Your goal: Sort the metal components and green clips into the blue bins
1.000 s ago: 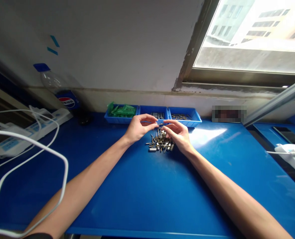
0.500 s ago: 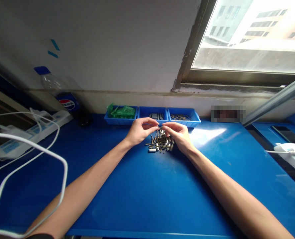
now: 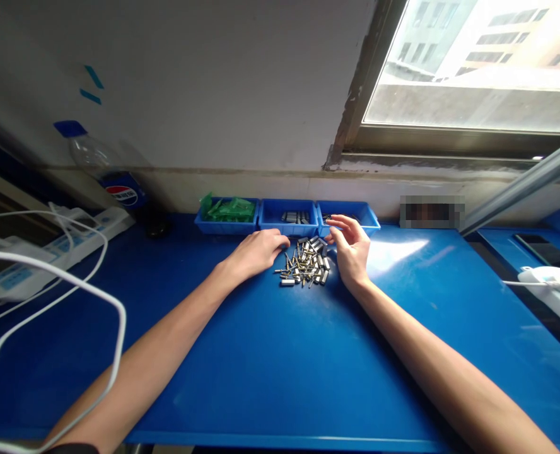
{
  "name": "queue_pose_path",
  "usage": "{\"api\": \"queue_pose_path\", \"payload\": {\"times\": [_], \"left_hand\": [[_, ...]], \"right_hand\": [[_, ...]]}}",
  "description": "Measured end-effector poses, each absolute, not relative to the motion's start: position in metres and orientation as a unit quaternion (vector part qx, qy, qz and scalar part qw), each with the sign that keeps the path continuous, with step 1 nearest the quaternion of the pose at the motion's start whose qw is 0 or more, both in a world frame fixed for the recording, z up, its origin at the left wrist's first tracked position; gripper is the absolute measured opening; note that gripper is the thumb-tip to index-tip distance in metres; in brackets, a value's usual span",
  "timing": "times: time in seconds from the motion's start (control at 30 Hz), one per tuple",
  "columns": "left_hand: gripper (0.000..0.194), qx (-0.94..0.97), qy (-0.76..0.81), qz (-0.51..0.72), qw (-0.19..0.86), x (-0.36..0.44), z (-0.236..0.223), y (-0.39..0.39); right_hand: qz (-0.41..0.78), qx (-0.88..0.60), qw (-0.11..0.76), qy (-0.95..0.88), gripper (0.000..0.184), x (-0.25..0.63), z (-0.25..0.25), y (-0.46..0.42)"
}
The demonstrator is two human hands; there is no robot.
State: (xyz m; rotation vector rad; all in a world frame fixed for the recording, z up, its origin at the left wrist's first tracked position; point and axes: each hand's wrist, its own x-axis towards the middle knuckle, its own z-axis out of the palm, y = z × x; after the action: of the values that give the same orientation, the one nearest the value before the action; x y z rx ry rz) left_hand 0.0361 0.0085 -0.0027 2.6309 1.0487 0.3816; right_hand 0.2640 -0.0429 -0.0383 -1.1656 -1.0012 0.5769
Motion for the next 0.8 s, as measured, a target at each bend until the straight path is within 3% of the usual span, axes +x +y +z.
{"api": "queue_pose_path", "payload": {"times": [0.27, 0.53, 0.8], "left_hand": [[0.026, 0.849, 0.299, 0.374, 0.225, 0.044, 0.002, 0.006], [0.017, 0.86, 0.249, 0.398, 0.199, 0.044, 0.006, 0.001], [0.021, 0.867, 0.273, 0.36, 0.208, 0.045, -0.007, 0.005]], "right_hand": [[0.335, -0.498, 0.581, -0.549, 0.028, 0.256, -0.027, -0.054], [0.46, -0.448, 0.545, -0.538, 0.033, 0.25, -0.026, -0.054], [0.425, -0.474, 0.568, -0.522, 0.026, 0.253, -0.024, -0.052]]}}
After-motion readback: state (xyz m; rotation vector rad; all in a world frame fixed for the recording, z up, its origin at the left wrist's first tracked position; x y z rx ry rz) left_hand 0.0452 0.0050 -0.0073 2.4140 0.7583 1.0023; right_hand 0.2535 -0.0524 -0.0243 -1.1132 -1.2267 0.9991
